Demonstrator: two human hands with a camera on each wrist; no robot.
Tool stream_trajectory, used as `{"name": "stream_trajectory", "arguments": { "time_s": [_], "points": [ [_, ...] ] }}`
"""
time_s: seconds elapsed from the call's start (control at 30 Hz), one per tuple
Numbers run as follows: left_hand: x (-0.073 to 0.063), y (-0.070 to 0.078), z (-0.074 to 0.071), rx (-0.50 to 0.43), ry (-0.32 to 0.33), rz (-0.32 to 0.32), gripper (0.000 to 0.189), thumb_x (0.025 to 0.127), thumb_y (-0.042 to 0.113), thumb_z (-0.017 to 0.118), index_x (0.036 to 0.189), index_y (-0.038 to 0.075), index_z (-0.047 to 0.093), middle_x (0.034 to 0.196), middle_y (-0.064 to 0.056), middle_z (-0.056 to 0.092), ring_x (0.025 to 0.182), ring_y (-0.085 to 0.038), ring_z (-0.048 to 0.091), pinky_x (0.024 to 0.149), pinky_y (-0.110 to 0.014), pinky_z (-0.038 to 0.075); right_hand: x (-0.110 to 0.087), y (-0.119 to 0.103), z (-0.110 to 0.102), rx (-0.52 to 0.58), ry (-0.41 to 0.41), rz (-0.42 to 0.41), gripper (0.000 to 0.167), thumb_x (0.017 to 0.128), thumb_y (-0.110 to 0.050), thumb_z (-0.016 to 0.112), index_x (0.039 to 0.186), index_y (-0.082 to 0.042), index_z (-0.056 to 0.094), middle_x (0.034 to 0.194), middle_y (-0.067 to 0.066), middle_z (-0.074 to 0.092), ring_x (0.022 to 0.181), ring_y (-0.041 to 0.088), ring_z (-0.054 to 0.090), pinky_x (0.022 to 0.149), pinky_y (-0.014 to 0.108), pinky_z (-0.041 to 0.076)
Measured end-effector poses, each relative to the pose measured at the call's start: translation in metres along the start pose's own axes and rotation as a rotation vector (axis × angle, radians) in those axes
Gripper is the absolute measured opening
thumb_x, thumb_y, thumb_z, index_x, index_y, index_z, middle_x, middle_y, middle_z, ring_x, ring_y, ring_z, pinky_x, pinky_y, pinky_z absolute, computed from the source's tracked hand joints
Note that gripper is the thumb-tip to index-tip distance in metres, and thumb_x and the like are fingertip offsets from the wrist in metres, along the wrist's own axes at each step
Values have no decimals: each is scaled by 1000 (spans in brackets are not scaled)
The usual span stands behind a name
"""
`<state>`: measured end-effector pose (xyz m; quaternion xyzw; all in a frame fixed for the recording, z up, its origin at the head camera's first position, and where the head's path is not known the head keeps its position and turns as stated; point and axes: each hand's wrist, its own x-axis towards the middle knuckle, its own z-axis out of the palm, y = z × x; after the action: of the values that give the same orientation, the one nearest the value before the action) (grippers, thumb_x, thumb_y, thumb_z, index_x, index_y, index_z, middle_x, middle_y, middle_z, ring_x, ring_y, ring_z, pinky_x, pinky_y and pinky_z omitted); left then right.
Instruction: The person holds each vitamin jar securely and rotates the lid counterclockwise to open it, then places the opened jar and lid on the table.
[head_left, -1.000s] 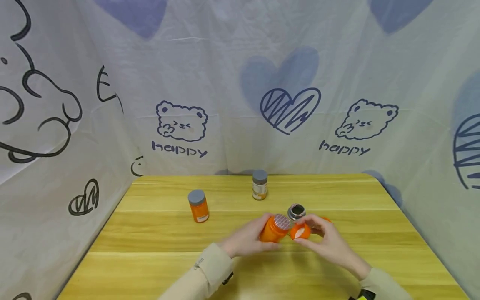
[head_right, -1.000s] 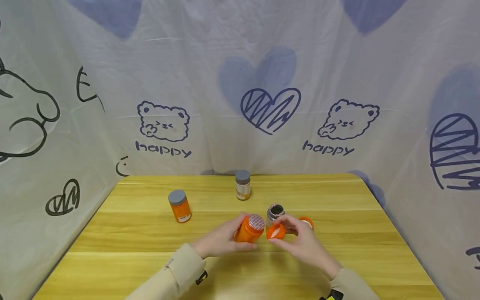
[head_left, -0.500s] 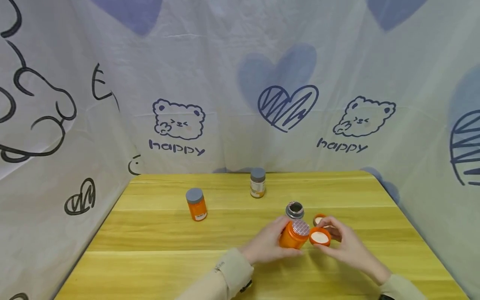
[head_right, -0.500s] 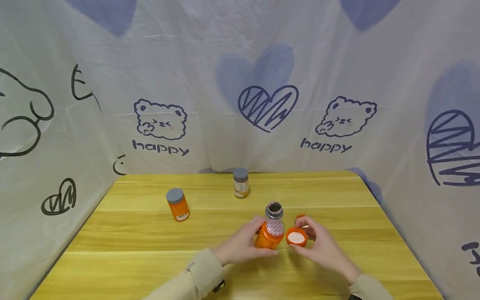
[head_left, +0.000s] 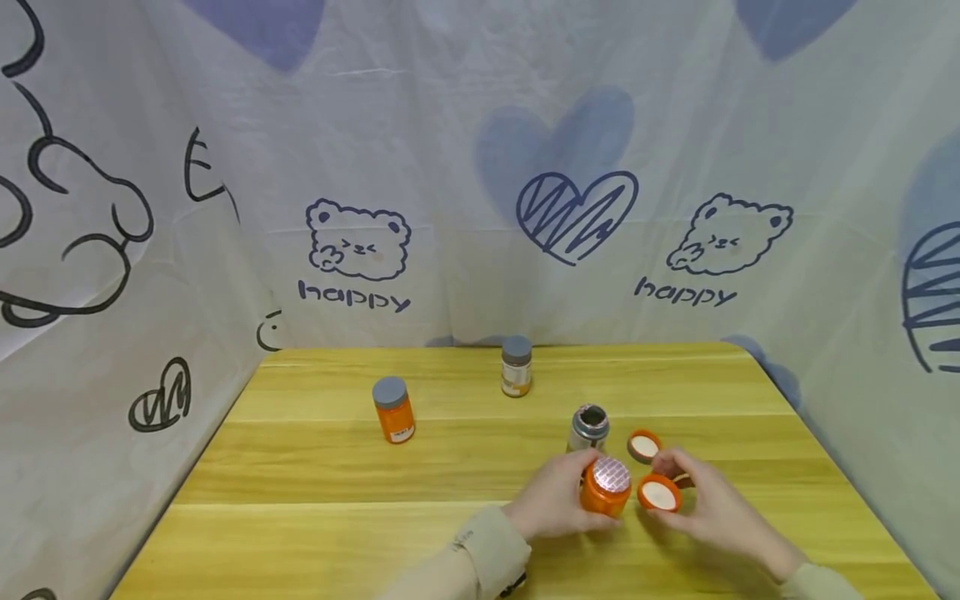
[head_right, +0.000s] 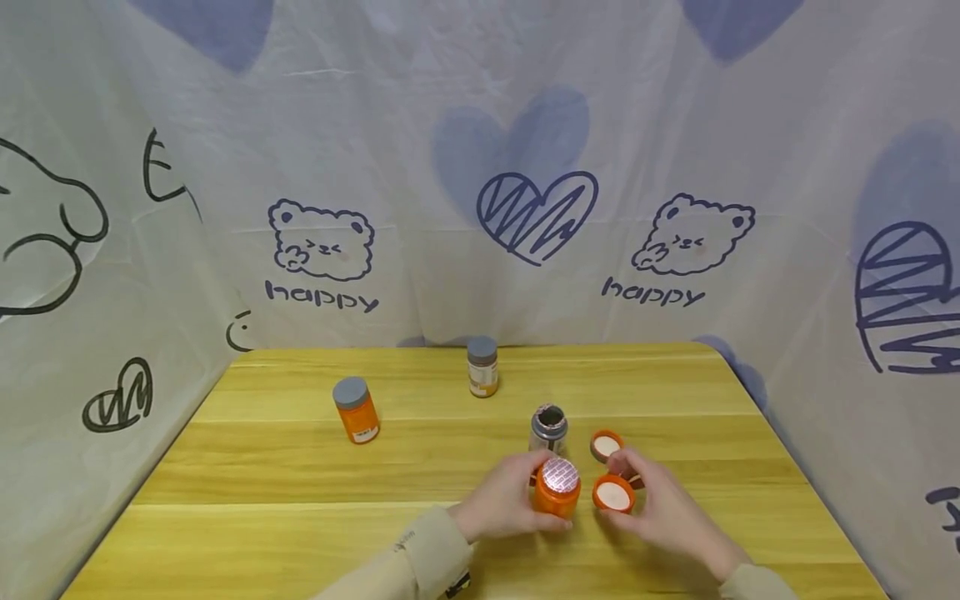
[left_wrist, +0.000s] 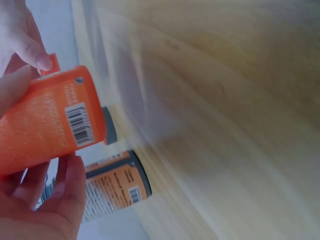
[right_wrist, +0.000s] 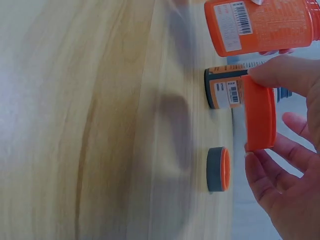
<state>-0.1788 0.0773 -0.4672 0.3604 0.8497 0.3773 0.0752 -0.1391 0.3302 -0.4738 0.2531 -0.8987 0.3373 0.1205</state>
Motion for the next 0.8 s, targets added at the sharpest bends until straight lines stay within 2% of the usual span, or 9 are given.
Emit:
{"name": "stream_trajectory", "arguments": {
  "time_s": [0.23, 0.37, 0.67, 0.8],
  "points": [
    [3, 5, 8, 14, 0, -62, 60, 70, 27, 92, 120, 20, 60, 107, 12, 69, 94, 5, 60, 89, -17, 50, -5, 5, -1, -50, -29, -13, 51, 67, -7, 90, 108, -9, 60, 97, -8, 67, 87, 3, 63, 75, 28, 56],
    [3, 7, 12, 23, -2, -89, 61, 69, 26, 93, 119, 19, 61, 106, 12, 69, 92, 4, 60, 89, -18, 50, -8, 9, -1, -58, -64, 10, 51, 69, -12, 91, 108, -10, 59, 96, -8, 66, 87, 5, 63, 76, 27, 56],
    [3, 8, 16, 65, -31, -74, 61, 68, 24, 93, 118, 17, 60, 105, 9, 69, 91, 3, 61, 87, -16, 50, -10, 10, 4, -99, -90, 35, 48, 69, -14, 90, 105, -13, 59, 92, -8, 65, 83, 6, 61, 73, 27, 54],
    [1, 8, 15, 52, -56, -106, 65, 70, 25, 93, 124, 15, 58, 111, 6, 69, 96, 0, 62, 91, -18, 50, -11, 11, 4, -105, -121, 74, 49, 69, -17, 91, 105, -12, 59, 93, -7, 65, 84, 7, 61, 75, 27, 54]
  ]
}}
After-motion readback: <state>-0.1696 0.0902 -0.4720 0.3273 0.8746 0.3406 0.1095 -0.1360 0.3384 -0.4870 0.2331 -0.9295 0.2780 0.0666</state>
